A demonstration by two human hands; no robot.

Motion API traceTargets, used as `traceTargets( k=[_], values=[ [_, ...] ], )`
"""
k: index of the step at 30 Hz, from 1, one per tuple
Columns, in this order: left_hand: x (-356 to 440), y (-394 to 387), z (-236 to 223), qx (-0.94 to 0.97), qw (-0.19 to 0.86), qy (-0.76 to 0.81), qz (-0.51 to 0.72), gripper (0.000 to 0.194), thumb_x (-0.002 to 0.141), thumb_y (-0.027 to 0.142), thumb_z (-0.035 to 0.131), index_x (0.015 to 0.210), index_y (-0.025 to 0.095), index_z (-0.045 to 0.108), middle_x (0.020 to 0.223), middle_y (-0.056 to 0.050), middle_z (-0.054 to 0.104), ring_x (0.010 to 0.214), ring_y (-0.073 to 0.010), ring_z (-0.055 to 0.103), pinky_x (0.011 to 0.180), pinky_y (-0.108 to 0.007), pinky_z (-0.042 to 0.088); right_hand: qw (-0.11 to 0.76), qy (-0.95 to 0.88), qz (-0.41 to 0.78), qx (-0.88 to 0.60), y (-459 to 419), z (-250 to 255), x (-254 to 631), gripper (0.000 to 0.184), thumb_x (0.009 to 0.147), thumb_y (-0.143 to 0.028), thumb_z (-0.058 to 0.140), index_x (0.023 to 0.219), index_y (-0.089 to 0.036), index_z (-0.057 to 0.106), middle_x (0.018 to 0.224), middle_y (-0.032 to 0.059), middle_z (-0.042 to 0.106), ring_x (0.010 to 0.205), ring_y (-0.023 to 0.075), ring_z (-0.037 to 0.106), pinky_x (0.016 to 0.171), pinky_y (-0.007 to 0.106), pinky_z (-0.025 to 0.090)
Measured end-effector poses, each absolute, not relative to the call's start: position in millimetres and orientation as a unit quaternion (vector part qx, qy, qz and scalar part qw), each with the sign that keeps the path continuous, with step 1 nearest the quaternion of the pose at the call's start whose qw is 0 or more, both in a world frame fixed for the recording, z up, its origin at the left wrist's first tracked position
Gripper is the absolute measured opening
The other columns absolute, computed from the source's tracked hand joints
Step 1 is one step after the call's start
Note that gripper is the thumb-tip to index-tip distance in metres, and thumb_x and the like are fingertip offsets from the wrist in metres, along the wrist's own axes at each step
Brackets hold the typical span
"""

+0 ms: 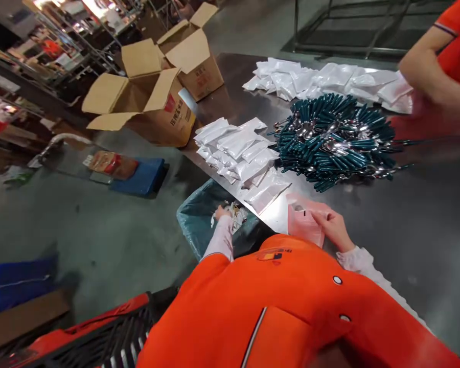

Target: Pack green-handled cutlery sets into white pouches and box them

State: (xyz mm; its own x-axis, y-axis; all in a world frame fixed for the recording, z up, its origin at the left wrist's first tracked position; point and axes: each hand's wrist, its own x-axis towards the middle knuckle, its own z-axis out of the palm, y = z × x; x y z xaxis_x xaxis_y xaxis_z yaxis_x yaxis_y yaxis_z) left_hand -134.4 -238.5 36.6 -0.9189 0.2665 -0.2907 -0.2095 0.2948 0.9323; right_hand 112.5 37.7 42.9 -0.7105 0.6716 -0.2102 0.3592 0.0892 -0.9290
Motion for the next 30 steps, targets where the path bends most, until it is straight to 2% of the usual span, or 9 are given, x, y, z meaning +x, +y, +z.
traceTargets(
  k=[2,4,7,9,14,18,22,24,30],
  values=[
    [-114,-214,26,0.011,0.253,0.776,0.578,0.012,0.076,0.018,0.079,0.084,0.011,0.073,0.089,-0.012,0.073,0.100,-0.0261,0.069,0.095,-0.040,0.051,0.128,-0.738,0.571,-0.337,37,46,119,0.049,0.068,-0.067,0.074,0.065,-0.019,0.067,0.059,0.0044,0.065,0.059,0.0187,0.056,0.052,0.028,0.043],
    [-95,-180,17,0.031,0.340,0.745,0.573,0.027,0.066,0.019,0.087,0.090,0.013,0.077,0.093,-0.012,0.075,0.101,-0.0269,0.069,0.099,-0.043,0.052,0.123,-0.754,0.567,-0.309,38,49,126,0.045,0.073,-0.063,0.074,0.074,-0.018,0.074,0.067,0.0063,0.072,0.062,0.0204,0.062,0.053,0.028,0.047],
    [-66,-130,9,0.163,0.508,0.629,0.565,0.046,0.058,0.033,0.096,0.096,0.012,0.080,0.094,-0.010,0.077,0.098,-0.0254,0.069,0.097,-0.042,0.052,0.121,-0.778,0.552,-0.274,44,53,138,0.041,0.078,-0.058,0.073,0.084,-0.018,0.080,0.080,0.0077,0.078,0.072,0.0233,0.070,0.062,0.030,0.054],
    [-50,-108,7,0.227,0.555,0.574,0.557,0.053,0.058,0.047,0.096,0.094,0.011,0.080,0.090,-0.008,0.076,0.093,-0.0232,0.068,0.095,-0.040,0.051,0.123,-0.788,0.537,-0.273,50,56,145,0.040,0.078,-0.057,0.073,0.088,-0.019,0.082,0.085,0.0085,0.080,0.077,0.0252,0.072,0.067,0.033,0.057],
    [-42,-89,9,0.280,0.494,0.580,0.584,0.048,0.064,0.057,0.091,0.077,0.012,0.080,0.090,-0.008,0.076,0.095,-0.0215,0.066,0.094,-0.035,0.050,0.131,-0.808,0.501,-0.281,65,62,161,0.038,0.078,-0.054,0.072,0.088,-0.019,0.084,0.094,0.0089,0.082,0.084,0.0271,0.075,0.075,0.037,0.059],
    [-49,-79,16,0.303,0.485,0.564,0.595,0.033,0.072,0.042,0.089,0.085,0.012,0.082,0.095,-0.008,0.077,0.096,-0.0212,0.067,0.094,-0.035,0.050,0.107,-0.801,0.501,-0.311,75,67,167,0.039,0.079,-0.050,0.071,0.093,-0.016,0.084,0.085,0.0070,0.081,0.081,0.0262,0.074,0.073,0.036,0.059],
    [-47,-71,30,0.307,0.480,0.576,0.587,0.008,0.078,0.015,0.078,0.083,0.012,0.082,0.088,-0.008,0.076,0.088,-0.0181,0.069,0.089,-0.031,0.051,0.126,-0.789,0.525,-0.293,84,72,169,0.030,0.075,-0.037,0.073,0.097,-0.019,0.084,0.100,0.0082,0.082,0.098,0.0276,0.076,0.091,0.040,0.059],
    [-43,-71,37,0.299,0.470,0.583,0.590,0.011,0.078,0.006,0.071,0.077,0.011,0.081,0.084,-0.008,0.074,0.084,-0.0169,0.069,0.086,-0.030,0.051,0.132,-0.783,0.538,-0.282,91,74,172,0.027,0.073,-0.032,0.073,0.096,-0.021,0.083,0.104,0.0081,0.082,0.103,0.0281,0.076,0.096,0.041,0.058],
    [-18,-89,47,0.316,0.415,0.595,0.611,0.009,0.077,0.009,0.076,0.081,0.014,0.083,0.089,-0.009,0.076,0.086,-0.0196,0.069,0.086,-0.031,0.051,0.054,-0.793,0.581,-0.175,119,74,186,0.022,0.076,-0.039,0.069,0.082,-0.022,0.082,0.095,0.0100,0.081,0.102,0.0293,0.075,0.097,0.042,0.056]
  ],
)
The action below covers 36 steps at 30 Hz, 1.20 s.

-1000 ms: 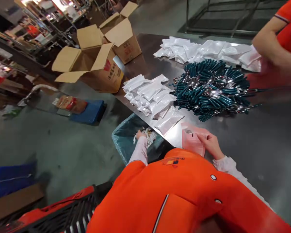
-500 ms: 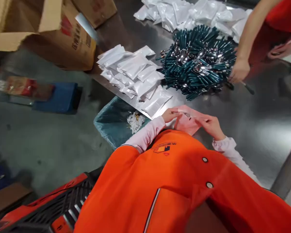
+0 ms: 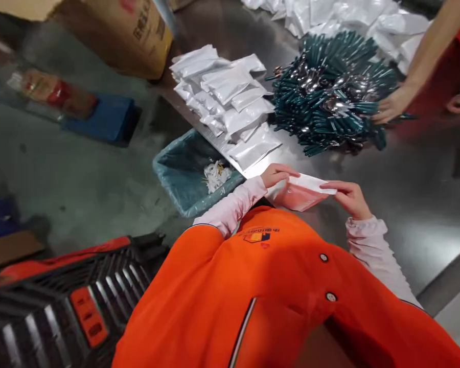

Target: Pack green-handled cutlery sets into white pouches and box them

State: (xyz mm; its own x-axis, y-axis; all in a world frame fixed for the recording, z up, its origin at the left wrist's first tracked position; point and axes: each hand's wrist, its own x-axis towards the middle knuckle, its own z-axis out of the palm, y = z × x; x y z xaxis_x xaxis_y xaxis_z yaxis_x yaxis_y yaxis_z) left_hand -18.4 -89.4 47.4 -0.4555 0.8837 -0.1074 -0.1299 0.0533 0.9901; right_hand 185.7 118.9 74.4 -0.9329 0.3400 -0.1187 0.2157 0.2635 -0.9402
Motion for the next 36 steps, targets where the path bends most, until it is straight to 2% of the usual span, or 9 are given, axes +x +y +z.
traceTargets(
  k=[5,8,11,16,19,24,28,32,36],
  values=[
    [23,-117,40,0.245,0.312,0.618,0.678,0.044,0.075,0.014,0.084,0.118,0.011,0.077,0.085,-0.004,0.071,0.081,-0.0150,0.063,0.087,-0.029,0.050,0.114,-0.797,0.560,-0.197,106,54,172,0.032,0.066,-0.044,0.086,0.087,-0.021,0.078,0.090,0.0071,0.076,0.086,0.0249,0.071,0.084,0.040,0.058],
    [39,-133,29,0.161,0.334,0.589,0.718,0.073,0.075,0.019,0.086,0.144,0.014,0.062,0.084,-0.001,0.070,0.079,-0.0136,0.063,0.083,-0.027,0.051,0.172,-0.741,0.598,-0.252,77,40,160,0.066,0.055,-0.043,0.093,0.114,-0.021,0.073,0.088,0.0022,0.073,0.072,0.0185,0.066,0.072,0.035,0.056],
    [40,-151,17,0.129,0.374,0.563,0.725,0.061,0.068,0.024,0.093,0.125,0.014,0.075,0.102,-0.007,0.075,0.094,-0.0183,0.069,0.092,-0.029,0.052,0.068,-0.702,0.659,-0.261,45,39,154,0.070,0.066,-0.051,0.087,0.127,-0.019,0.071,0.092,0.0060,0.077,0.073,0.0194,0.068,0.071,0.036,0.058],
    [17,-201,6,0.099,0.430,0.556,0.705,0.047,0.073,0.049,0.089,0.095,0.009,0.082,0.090,-0.011,0.079,0.094,-0.0259,0.072,0.097,-0.040,0.054,0.018,-0.761,0.606,-0.230,-15,68,129,0.045,0.075,-0.055,0.080,0.099,-0.017,0.083,0.103,0.0122,0.081,0.093,0.0288,0.074,0.087,0.042,0.060],
    [-10,-248,9,0.119,0.412,0.563,0.707,0.060,0.067,0.057,0.091,0.105,0.012,0.081,0.106,-0.011,0.080,0.108,-0.0303,0.072,0.106,-0.045,0.052,0.031,-0.725,0.639,-0.256,-57,90,89,0.045,0.074,-0.055,0.082,0.098,-0.017,0.082,0.090,0.0089,0.080,0.082,0.0257,0.074,0.077,0.037,0.061],
    [-65,-312,25,0.190,0.415,0.551,0.698,0.110,0.048,0.042,0.103,0.146,0.018,0.060,0.145,-0.014,0.065,0.139,-0.0362,0.056,0.119,-0.047,0.043,0.180,-0.556,0.757,-0.291,-107,117,3,0.052,0.076,-0.058,0.079,0.111,-0.020,0.073,0.094,0.0047,0.077,0.082,0.0203,0.073,0.068,0.031,0.060],
    [-97,-340,36,0.210,0.440,0.557,0.673,0.090,0.060,0.041,0.098,0.141,0.020,0.064,0.146,-0.012,0.064,0.138,-0.0358,0.057,0.120,-0.047,0.044,0.244,-0.497,0.763,-0.334,-123,112,-20,0.053,0.069,-0.054,0.084,0.107,-0.021,0.070,0.094,0.0051,0.076,0.086,0.0223,0.074,0.076,0.034,0.062],
    [-99,-359,30,0.177,0.537,0.595,0.572,0.077,0.054,0.044,0.098,0.122,0.017,0.076,0.118,-0.011,0.078,0.122,-0.0386,0.067,0.112,-0.054,0.050,0.171,-0.493,0.767,-0.373,-141,82,-5,0.055,0.066,-0.062,0.083,0.102,-0.024,0.066,0.092,0.0073,0.077,0.089,0.0282,0.075,0.077,0.041,0.063],
    [-75,-376,4,0.109,0.491,0.570,0.649,0.098,0.045,0.045,0.101,0.135,0.020,0.071,0.132,-0.012,0.073,0.132,-0.0391,0.061,0.122,-0.054,0.040,0.039,-0.511,0.787,-0.343,-166,45,-11,0.058,0.067,-0.070,0.076,0.103,-0.026,0.065,0.096,0.0099,0.078,0.096,0.0320,0.075,0.078,0.045,0.063]
  ],
)
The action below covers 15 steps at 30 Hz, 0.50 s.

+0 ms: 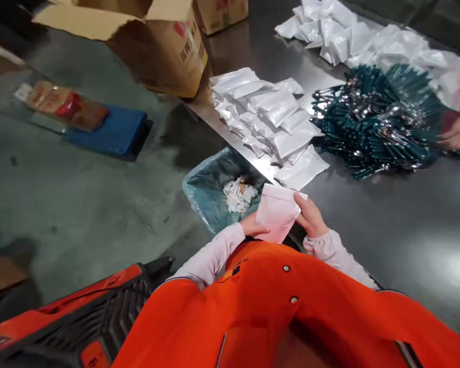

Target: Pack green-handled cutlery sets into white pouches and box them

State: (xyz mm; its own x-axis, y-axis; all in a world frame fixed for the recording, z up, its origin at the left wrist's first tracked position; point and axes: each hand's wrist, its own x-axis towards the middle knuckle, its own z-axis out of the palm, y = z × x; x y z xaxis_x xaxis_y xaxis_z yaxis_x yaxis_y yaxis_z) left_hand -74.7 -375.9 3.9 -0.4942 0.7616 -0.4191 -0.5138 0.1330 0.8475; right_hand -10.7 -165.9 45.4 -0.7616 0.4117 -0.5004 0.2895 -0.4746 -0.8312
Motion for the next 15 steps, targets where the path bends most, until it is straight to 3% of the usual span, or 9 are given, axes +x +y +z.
traceTargets(
  k=[4,9,12,15],
  values=[
    [-54,-414,-17,-0.030,0.462,0.595,0.657,0.083,0.047,0.048,0.100,0.119,0.016,0.078,0.125,-0.015,0.076,0.128,-0.0388,0.064,0.124,-0.056,0.037,-0.056,-0.511,0.786,-0.344,-190,17,-41,0.062,0.063,-0.062,0.083,0.109,-0.024,0.066,0.091,0.0062,0.076,0.086,0.0271,0.075,0.078,0.042,0.063],
    [-64,-496,-5,-0.212,0.355,0.595,0.689,0.094,0.030,0.045,0.102,0.114,0.011,0.077,0.112,-0.018,0.079,0.117,-0.0393,0.070,0.118,-0.057,0.043,-0.106,-0.562,0.763,-0.300,-225,-7,-56,0.057,0.064,-0.060,0.084,0.105,-0.024,0.069,0.098,0.0049,0.076,0.088,0.0209,0.073,0.087,0.038,0.061],
    [-90,-562,10,-0.241,0.255,0.617,0.704,0.090,0.039,0.042,0.102,0.121,0.014,0.075,0.112,-0.017,0.079,0.116,-0.0369,0.071,0.117,-0.055,0.046,-0.175,-0.657,0.690,-0.249,-270,-32,-48,0.057,0.068,-0.069,0.077,0.096,-0.020,0.069,0.087,0.0074,0.074,0.084,0.0231,0.071,0.085,0.041,0.060],
    [-119,-637,20,-0.252,0.202,0.646,0.692,0.085,0.050,0.041,0.099,0.127,0.016,0.072,0.112,-0.015,0.079,0.118,-0.0350,0.071,0.114,-0.053,0.050,-0.201,-0.786,0.547,-0.207,-344,-64,-42,0.058,0.074,-0.064,0.075,0.107,-0.017,0.069,0.103,0.0151,0.074,0.100,0.0305,0.071,0.092,0.046,0.057]
  ],
)
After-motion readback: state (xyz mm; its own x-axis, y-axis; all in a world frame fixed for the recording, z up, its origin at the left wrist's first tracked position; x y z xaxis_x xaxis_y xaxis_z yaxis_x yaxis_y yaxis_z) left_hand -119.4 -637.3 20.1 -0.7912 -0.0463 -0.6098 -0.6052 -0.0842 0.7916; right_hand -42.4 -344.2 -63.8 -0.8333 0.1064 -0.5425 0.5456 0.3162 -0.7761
